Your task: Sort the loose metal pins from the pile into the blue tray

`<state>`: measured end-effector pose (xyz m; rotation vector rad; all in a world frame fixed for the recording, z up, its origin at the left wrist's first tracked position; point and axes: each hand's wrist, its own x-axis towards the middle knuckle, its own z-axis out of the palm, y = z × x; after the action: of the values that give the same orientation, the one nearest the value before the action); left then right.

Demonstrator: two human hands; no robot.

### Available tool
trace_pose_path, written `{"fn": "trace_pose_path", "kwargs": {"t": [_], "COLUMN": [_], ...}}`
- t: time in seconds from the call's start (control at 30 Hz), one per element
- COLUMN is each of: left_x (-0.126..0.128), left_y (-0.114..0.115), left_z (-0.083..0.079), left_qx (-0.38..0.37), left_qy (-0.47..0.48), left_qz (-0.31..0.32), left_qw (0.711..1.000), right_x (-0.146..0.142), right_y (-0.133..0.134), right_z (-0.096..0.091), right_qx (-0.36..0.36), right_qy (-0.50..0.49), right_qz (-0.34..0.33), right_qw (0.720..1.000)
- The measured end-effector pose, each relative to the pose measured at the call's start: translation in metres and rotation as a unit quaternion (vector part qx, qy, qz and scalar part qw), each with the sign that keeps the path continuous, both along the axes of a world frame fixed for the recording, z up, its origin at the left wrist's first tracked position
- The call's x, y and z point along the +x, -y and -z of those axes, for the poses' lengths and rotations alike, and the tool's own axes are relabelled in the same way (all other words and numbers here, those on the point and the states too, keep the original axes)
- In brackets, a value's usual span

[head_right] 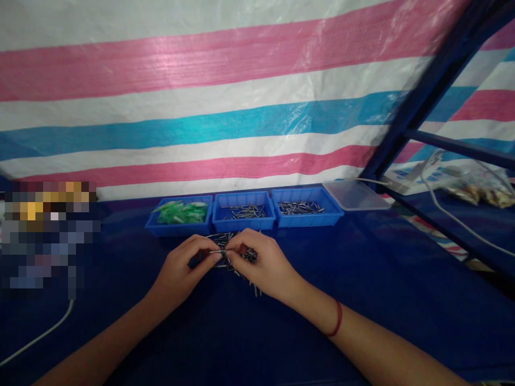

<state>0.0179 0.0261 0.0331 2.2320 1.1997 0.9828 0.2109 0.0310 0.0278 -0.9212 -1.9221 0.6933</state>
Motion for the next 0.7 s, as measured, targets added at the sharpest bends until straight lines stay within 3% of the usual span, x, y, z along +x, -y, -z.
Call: {"fn": "trace_pose_path", "kwargs": {"t": [0.2,0.27,0.33,0.43,0.53,0.63,0.7], "left_x": [-0.004,-0.009,-0.018,-0.036,-0.054,-0.064,-0.064], "left_y": [0.001,-0.001,-0.005,-0.011,-0.014,-0.01,-0.005], "left_z": [-0.007,-0.016,-0.026,-0.039,-0.043,-0.041,-0.039], "left_qx": [0.023,0.021,0.002,-0.033,-0.121,-0.229,-0.231], "left_qy": [-0.046,-0.105,-0.167,-0.234,-0.282,-0.32,-0.341], "left_qz": [0.017,0.01,0.002,-0.016,-0.017,0.013,0.024], "left_qw": [0.999,0.994,0.986,0.972,0.951,0.919,0.911], "right_x": [0.004,0.013,0.029,0.063,0.096,0.113,0.111], "right_y": [-0.006,-0.014,-0.024,-0.042,-0.054,-0.058,-0.056], "right_z": [-0.002,-0.003,-0.006,-0.01,-0.011,-0.011,-0.013], "right_qx": [0.014,0.028,0.052,0.09,0.116,0.142,0.158], "right_qy": [0.043,0.062,0.086,0.15,0.257,0.335,0.338], "right_qz": [-0.037,0.006,0.093,0.247,0.366,0.426,0.436], "right_qw": [0.998,0.998,0.991,0.953,0.887,0.828,0.819]}}
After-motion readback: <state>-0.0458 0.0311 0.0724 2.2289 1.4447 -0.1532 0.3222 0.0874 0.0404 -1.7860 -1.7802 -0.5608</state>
